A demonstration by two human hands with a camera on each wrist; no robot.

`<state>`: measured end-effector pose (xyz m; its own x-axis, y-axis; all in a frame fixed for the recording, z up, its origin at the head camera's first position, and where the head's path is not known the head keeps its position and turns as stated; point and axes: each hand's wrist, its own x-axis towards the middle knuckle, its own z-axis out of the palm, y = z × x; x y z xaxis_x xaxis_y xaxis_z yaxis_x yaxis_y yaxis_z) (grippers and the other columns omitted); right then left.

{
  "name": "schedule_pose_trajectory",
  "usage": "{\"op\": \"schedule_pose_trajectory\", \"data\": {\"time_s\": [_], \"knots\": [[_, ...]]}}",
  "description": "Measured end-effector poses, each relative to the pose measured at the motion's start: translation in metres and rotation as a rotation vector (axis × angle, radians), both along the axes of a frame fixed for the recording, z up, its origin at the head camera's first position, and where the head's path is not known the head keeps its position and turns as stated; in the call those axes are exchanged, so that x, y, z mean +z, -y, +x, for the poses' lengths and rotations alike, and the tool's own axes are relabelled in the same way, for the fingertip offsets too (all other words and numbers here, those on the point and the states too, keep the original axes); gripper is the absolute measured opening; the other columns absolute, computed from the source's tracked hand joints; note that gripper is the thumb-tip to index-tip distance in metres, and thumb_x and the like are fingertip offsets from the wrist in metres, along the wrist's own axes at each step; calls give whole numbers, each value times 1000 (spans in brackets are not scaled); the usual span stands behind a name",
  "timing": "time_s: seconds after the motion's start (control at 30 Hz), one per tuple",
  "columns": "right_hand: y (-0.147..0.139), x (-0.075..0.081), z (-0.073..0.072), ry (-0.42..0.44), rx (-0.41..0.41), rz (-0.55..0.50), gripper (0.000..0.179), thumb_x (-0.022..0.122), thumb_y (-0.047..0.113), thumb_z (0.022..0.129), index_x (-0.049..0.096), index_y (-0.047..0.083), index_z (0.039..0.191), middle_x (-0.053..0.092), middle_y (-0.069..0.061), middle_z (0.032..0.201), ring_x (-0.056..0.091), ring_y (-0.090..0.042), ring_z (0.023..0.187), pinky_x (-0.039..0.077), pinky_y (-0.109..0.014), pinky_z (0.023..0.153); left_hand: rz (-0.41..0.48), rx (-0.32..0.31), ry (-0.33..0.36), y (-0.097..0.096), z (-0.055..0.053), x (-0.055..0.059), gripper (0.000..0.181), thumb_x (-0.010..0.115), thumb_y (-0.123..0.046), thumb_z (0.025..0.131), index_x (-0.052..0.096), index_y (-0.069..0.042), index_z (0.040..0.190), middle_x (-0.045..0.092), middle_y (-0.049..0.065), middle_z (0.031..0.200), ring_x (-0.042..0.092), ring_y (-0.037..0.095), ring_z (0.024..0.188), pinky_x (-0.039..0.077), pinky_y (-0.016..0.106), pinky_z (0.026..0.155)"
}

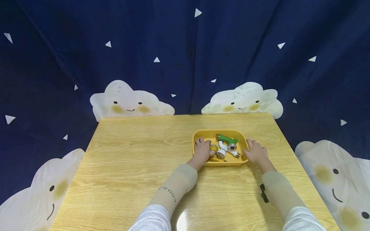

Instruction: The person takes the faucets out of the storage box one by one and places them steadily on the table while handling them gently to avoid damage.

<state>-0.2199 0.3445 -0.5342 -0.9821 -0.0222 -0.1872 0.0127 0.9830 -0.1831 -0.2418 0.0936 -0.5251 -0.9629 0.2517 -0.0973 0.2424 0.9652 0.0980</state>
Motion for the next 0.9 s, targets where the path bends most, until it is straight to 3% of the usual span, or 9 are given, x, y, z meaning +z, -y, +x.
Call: {"op": "schedule_pose_trajectory", "data": {"time_s": [0.33,0.63,0.9], "knots": [[1,1,0,-2,-1,2,63,39,35,92,20,-1,140,29,-29,135,34,-50,117,25,-68,91,17,-48,-51,5,-4,2,69,59,-60,71,52,-19,127,43,12,119,43,28,109,47,32,84],[0,1,0,-1,0,-4,63,39,34,92,20,-1,140,29,-29,135,33,-50,117,26,-67,90,-12,-93,-65,4,-8,6,65,56,-58,79,47,-20,131,39,11,122,41,26,110,46,30,83],[0,0,-1,7,-4,-4,63,39,35,92,19,0,140,28,-28,136,32,-49,118,25,-67,91,24,-112,-120,7,-11,13,66,58,-59,76,50,-18,126,42,12,117,43,26,104,45,30,79]]}}
